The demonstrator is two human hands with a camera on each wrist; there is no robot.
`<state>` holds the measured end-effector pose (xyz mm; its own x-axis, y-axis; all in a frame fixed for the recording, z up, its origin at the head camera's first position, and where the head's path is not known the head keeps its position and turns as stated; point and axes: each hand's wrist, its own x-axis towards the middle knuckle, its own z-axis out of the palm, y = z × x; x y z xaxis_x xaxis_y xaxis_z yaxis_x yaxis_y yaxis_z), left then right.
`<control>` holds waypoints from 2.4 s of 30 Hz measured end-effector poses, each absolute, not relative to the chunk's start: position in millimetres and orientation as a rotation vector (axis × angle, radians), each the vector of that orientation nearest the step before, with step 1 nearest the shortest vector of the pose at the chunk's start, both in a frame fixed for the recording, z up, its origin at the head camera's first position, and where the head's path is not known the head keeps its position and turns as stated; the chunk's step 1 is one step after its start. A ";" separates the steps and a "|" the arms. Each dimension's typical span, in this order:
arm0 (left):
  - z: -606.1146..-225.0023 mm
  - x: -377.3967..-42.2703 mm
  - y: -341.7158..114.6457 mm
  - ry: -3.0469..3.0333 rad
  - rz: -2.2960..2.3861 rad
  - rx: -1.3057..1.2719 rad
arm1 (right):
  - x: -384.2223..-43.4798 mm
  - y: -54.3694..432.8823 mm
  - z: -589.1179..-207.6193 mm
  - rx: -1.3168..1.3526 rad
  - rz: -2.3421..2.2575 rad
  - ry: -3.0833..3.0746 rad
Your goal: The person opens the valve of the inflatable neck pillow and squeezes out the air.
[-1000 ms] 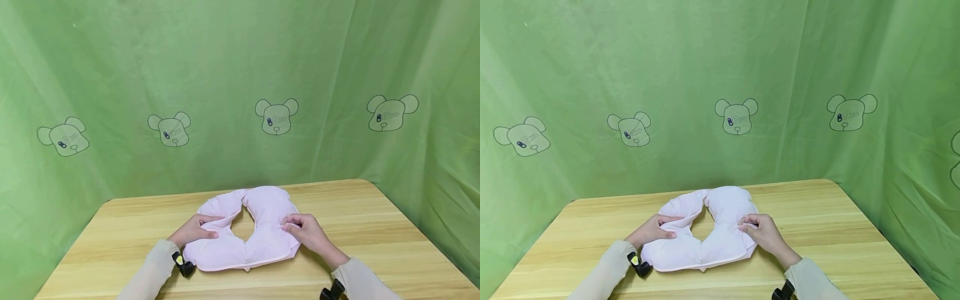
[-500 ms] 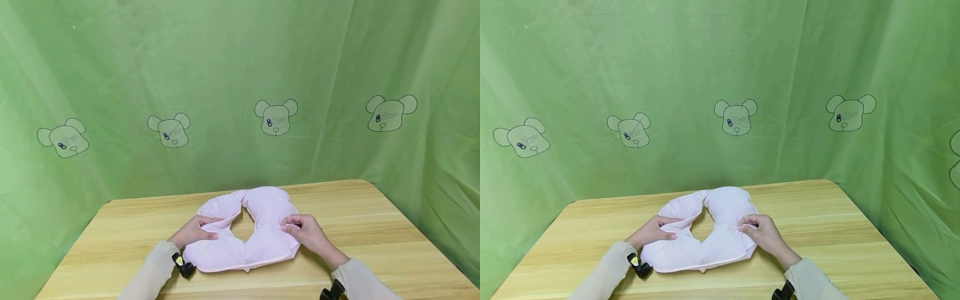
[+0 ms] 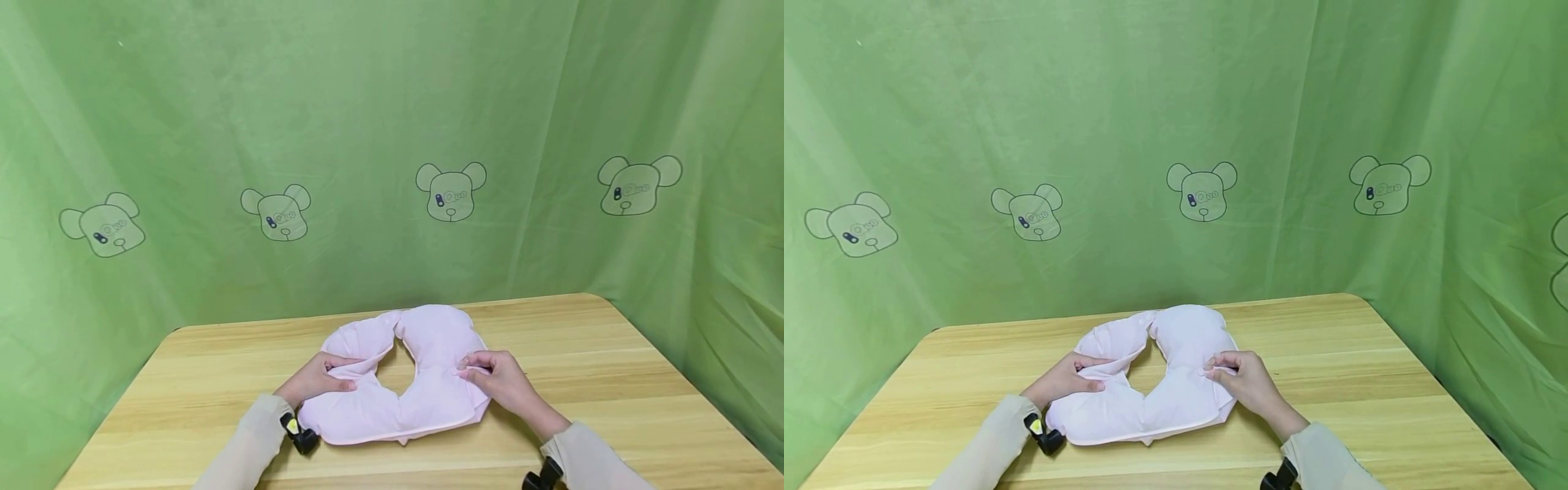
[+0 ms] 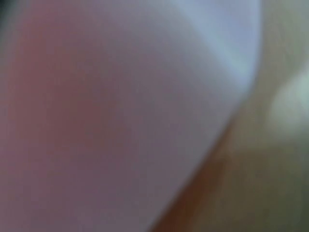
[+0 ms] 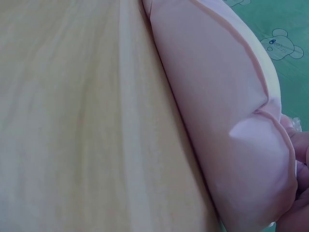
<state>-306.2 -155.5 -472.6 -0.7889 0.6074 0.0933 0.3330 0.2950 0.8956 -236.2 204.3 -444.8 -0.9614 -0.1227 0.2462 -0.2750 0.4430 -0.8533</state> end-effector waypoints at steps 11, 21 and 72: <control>-472.3 -303.4 -153.8 2.272 1.536 0.816 | -236.5 204.2 -446.1 0.346 1.532 -2.544; -448.2 -286.5 -149.0 2.260 1.543 0.837 | -236.1 204.0 -445.9 0.355 1.548 -2.543; -475.5 -301.5 -153.6 2.216 1.559 0.795 | -235.0 204.9 -448.2 0.403 1.560 -2.551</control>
